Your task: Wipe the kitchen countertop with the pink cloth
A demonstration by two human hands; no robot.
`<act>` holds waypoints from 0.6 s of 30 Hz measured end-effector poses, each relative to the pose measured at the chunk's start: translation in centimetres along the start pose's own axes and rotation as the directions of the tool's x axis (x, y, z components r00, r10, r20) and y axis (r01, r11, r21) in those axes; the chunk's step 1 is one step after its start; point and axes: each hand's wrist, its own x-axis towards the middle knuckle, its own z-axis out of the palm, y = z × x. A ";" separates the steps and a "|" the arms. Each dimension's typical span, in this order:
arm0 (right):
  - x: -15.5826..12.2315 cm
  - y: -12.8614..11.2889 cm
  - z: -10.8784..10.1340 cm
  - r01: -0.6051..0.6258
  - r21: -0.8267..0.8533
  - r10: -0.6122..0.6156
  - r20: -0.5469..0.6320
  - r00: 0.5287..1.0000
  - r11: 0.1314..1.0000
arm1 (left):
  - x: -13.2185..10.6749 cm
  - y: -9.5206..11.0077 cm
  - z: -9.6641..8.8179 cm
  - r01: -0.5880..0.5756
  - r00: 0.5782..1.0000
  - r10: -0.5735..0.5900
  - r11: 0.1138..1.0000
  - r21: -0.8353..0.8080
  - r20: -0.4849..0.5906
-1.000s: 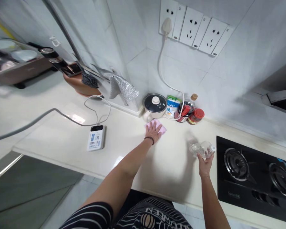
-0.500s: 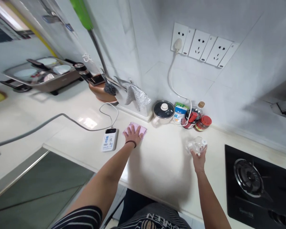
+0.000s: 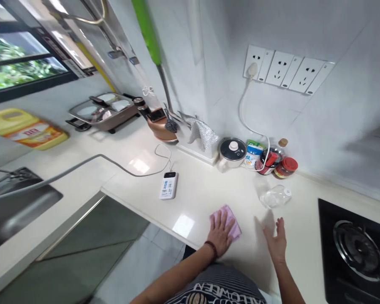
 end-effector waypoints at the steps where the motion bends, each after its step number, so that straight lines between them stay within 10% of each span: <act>1: 1.1 -1.0 0.1 -0.045 -0.002 0.045 -0.025 0.999 0.999 | -0.4 0.3 0.3 -0.040 0.999 0.040 0.999 -0.014 0.010; 6: 4.3 -4.8 1.1 -0.219 -0.046 0.217 -0.038 0.975 0.975 | 0.1 -2.7 -1.5 0.060 0.997 -0.060 0.998 -0.013 -0.045; 13: 2.8 -2.5 2.1 -0.238 -0.010 0.236 -0.093 0.967 0.971 | 1.6 -11.7 -6.7 0.340 0.932 -0.338 0.940 -0.006 -0.129; 18: 6.6 -3.4 -1.0 -0.050 0.008 0.050 -0.225 0.973 0.999 | 0.1 -14.6 -9.5 0.292 0.940 -0.301 0.953 -0.080 -0.161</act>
